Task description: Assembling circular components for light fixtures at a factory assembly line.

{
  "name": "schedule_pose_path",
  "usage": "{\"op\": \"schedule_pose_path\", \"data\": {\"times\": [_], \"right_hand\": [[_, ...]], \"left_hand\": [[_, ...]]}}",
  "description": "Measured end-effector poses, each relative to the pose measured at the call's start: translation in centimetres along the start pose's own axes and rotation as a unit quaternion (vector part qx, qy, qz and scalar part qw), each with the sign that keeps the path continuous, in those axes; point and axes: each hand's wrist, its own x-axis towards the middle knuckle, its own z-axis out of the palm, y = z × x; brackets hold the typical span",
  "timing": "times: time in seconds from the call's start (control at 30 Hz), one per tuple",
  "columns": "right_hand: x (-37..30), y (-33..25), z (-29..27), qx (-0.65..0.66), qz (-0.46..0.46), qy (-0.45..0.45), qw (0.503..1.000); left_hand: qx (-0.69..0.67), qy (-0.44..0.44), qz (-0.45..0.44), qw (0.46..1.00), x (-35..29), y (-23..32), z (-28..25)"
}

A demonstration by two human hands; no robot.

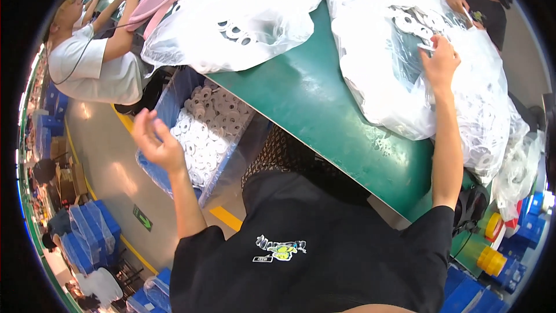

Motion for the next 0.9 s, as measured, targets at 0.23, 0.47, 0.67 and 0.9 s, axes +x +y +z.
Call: {"op": "schedule_pose_path", "data": {"times": [0.23, 0.47, 0.67, 0.9], "right_hand": [[1.9, -5.0, -6.8, 0.346, 0.134, 0.261, 0.891], [1.9, -2.0, -16.3, 0.681, 0.144, 0.285, 0.66], [-0.5, 0.6, -17.5, 0.687, 0.136, 0.303, 0.646], [-0.3, 0.9, -19.1, 0.576, 0.087, 0.264, 0.769]], "left_hand": [[0.073, -0.36, 0.227, 0.902, 10.2, 9.0, 10.9], [0.299, -0.426, 0.199, 0.83, 7.4, -0.9, 17.3], [0.28, -0.474, 0.095, 0.829, 8.3, -5.3, 19.8], [0.32, -0.47, 0.316, 0.76, 13.4, -13.7, 19.7]]}}
